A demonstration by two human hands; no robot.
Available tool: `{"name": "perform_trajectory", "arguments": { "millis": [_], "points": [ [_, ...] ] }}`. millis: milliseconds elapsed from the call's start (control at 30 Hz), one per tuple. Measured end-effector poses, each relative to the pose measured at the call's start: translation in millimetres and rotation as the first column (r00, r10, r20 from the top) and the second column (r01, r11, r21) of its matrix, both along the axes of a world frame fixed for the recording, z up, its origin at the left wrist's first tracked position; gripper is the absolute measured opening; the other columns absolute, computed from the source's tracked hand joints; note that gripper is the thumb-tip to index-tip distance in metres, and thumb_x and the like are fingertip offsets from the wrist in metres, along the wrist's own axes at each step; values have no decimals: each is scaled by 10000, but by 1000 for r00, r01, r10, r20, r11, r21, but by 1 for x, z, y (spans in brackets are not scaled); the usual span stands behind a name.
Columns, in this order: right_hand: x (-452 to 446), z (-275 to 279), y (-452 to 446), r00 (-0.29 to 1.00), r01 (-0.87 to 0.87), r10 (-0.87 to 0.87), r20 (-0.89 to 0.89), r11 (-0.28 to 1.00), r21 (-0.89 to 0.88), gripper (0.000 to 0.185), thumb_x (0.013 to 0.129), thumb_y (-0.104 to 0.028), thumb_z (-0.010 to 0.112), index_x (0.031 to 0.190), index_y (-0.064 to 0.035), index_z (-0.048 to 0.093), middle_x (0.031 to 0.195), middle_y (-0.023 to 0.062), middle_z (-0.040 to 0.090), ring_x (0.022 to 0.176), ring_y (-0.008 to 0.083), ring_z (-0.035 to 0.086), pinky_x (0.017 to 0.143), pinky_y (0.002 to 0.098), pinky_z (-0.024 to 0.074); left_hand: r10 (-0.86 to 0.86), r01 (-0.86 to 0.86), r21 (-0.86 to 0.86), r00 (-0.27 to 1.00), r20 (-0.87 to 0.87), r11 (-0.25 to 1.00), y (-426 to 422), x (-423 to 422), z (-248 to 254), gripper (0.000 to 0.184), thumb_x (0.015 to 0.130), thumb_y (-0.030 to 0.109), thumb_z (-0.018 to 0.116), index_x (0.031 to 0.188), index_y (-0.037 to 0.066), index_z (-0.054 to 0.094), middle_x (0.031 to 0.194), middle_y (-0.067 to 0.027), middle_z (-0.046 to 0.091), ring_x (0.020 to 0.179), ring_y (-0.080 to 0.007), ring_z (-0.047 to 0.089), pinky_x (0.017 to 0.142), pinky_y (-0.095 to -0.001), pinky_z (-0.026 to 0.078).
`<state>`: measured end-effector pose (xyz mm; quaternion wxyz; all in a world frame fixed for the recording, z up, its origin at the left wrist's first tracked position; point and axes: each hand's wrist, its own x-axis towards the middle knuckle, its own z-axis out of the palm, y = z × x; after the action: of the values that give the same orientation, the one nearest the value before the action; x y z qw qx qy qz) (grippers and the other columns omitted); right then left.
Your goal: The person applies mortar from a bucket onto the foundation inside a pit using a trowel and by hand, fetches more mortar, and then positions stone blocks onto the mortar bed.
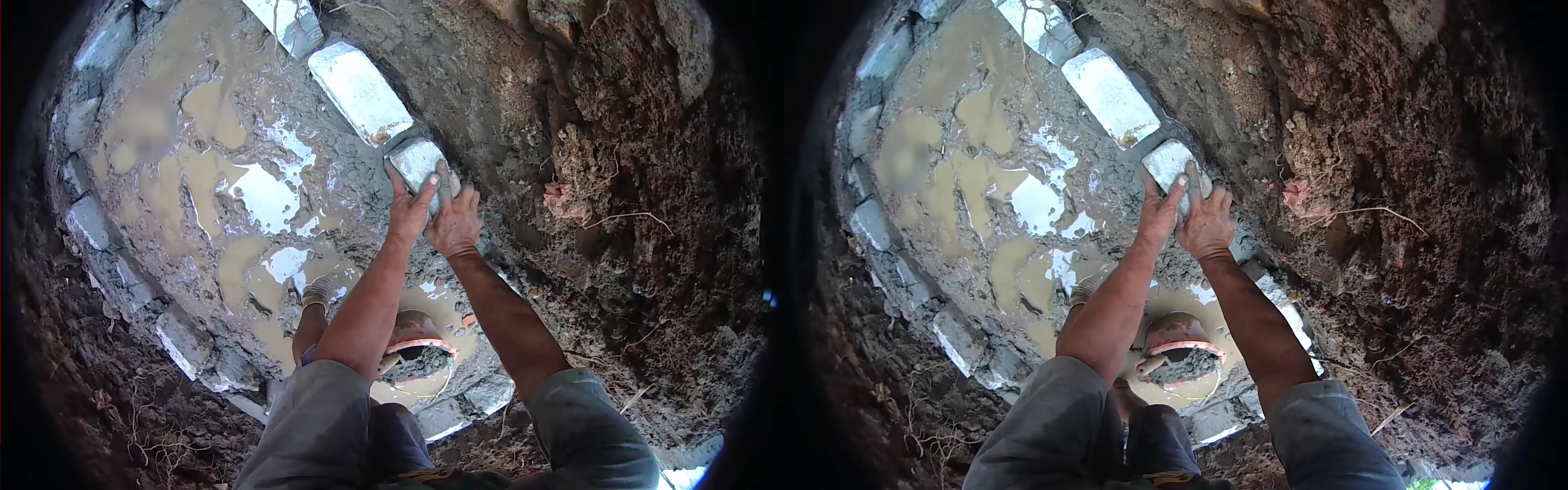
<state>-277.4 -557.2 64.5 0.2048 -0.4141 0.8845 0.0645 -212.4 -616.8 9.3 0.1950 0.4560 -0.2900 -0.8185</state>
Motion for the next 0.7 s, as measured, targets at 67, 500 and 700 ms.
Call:
{"name": "perform_trajectory", "arguments": {
  "millis": [67,500,700],
  "points": [
    [-1,-2,0,1000,-5,6,12,1000,-31,1032,665,-214,721,1486,-270,99,1094,183,388,1053,379,408,764,449,511,0,1,-44,1000,22,999,2,-2,-3,1061,852,373,676,1455,9,-116,1426,-209,323,1294,-237,343,1060,-316,299],
    [-1,-4,2,1000,21,-21,20,999,-24,1001,678,-238,727,1475,-268,122,1141,194,393,1086,382,401,789,458,512,41,-26,-174,996,83,984,6,-5,-11,1074,821,366,703,1468,27,-86,1435,-194,321,1225,-254,426,1009,-312,367],
    [0,7,-5,996,43,-41,83,999,-20,983,690,-220,701,1480,-227,116,1190,228,386,1114,401,397,891,486,459,-126,142,-104,981,146,984,-4,19,14,1009,828,327,704,1476,34,-12,1385,-175,397,1215,-226,437,1015,-303,356]
  ]
}}
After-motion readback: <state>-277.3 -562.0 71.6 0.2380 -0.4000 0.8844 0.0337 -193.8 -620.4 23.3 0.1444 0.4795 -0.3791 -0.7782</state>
